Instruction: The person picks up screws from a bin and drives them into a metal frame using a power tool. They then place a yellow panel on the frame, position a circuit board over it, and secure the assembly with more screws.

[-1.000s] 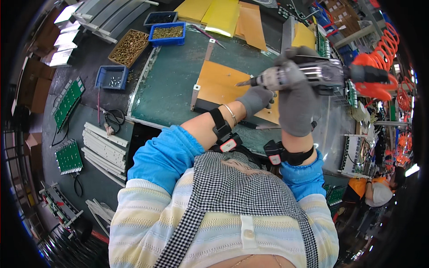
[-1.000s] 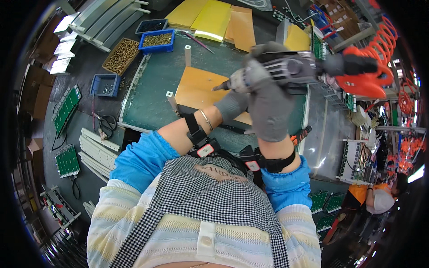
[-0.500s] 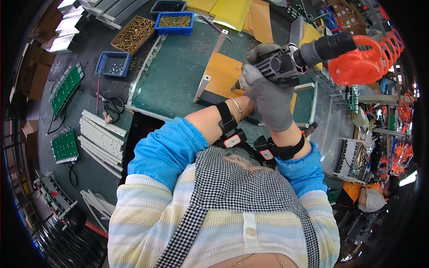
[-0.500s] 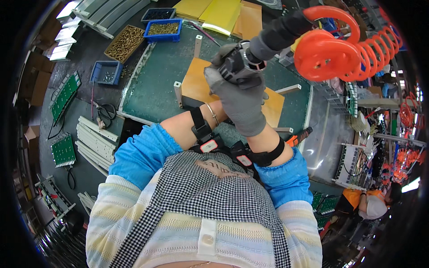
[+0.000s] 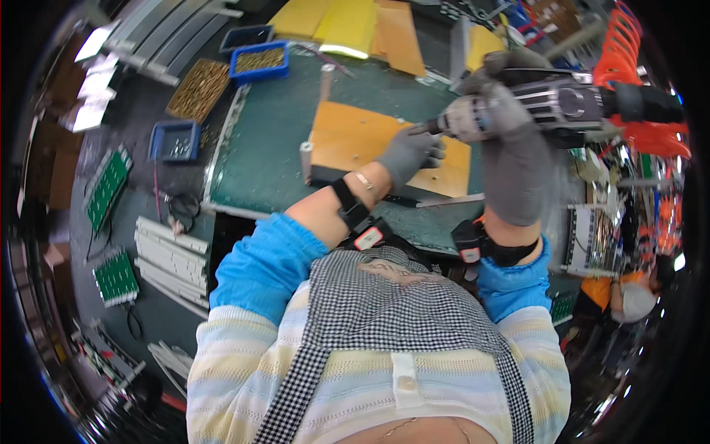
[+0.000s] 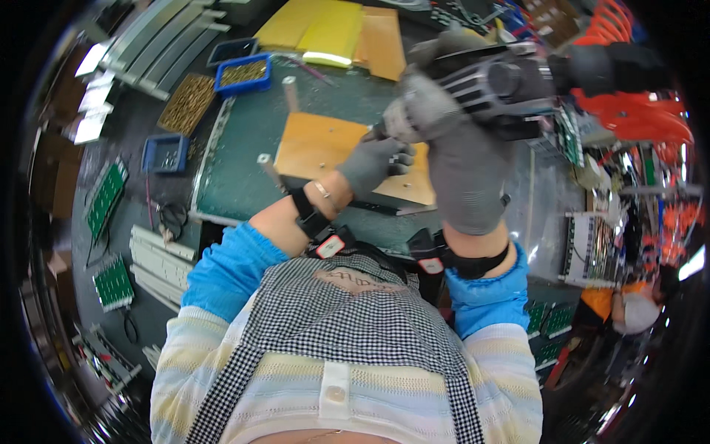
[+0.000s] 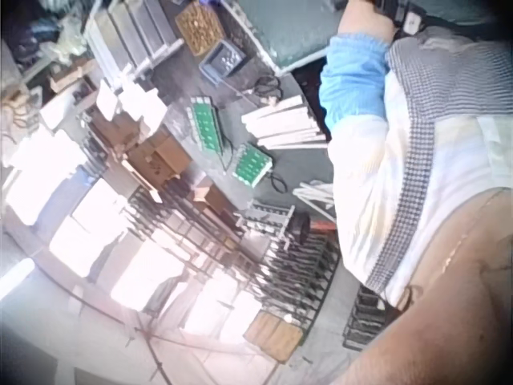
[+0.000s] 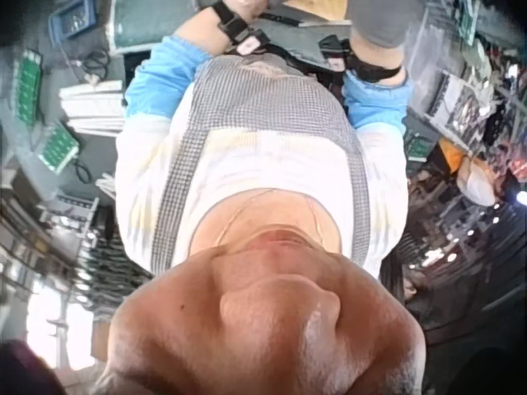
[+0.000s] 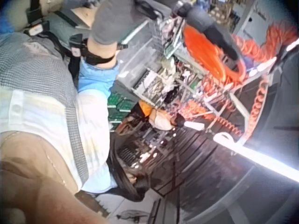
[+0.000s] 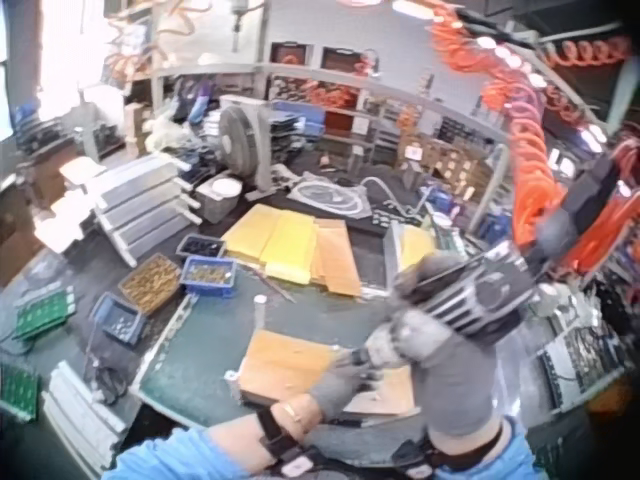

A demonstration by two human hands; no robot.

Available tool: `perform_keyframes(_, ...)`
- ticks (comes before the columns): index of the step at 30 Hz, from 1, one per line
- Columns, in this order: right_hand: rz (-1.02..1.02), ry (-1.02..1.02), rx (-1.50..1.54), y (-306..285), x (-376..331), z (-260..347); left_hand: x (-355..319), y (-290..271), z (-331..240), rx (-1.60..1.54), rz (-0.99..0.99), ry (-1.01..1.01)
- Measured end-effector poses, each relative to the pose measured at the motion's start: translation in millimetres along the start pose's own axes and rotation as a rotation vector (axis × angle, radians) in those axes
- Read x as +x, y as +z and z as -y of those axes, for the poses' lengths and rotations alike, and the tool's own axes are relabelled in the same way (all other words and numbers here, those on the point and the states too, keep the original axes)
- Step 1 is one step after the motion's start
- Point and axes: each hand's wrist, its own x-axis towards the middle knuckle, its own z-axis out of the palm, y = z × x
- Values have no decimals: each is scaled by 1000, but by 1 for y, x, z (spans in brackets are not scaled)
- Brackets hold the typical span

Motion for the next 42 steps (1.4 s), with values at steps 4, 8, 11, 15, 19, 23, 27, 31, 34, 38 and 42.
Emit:
perform_keyframes(4, -268, -140, -448, -46, -3, 56, -9, 5, -27, -482, -198, -290)
perform_keyframes(8, -345, 65, -807, -144, -15, 34, -17, 3, -44, -603, -176, -296)
perform_keyframes(11, -205, 182, -1002, -228, -38, -28, -31, 1, -83, -639, -7, -245)
perform_keyframes(15, 19, 333, -1565, -274, -53, -90, -55, -31, -142, -693, 33, -185)
perform_keyframes(19, 262, 473, -1764, -283, -44, -108, -84, -91, -188, -637, -211, -61)
perform_keyframes(23, 388, 499, -1868, -300, -26, -133, -121, -170, -161, -718, -425, -203)
perform_keyframes(27, 411, 389, -2021, -319, -24, -145, -121, -192, -102, -524, -602, -529)
perform_keyframes(31, 283, 841, -1596, -275, -17, -108, -109, -193, -54, -364, -516, -905)
perform_keyframes(34, -45, 1159, -772, -269, -43, -104, -93, -204, -22, -79, -316, -978)
perform_keyframes(38, -120, 1419, -328, -250, -72, -109, -87, -221, 19, 148, -38, -871)
perform_keyframes(42, -206, 1561, 144, -229, -79, -133, -93, -246, 48, 447, 304, -652)
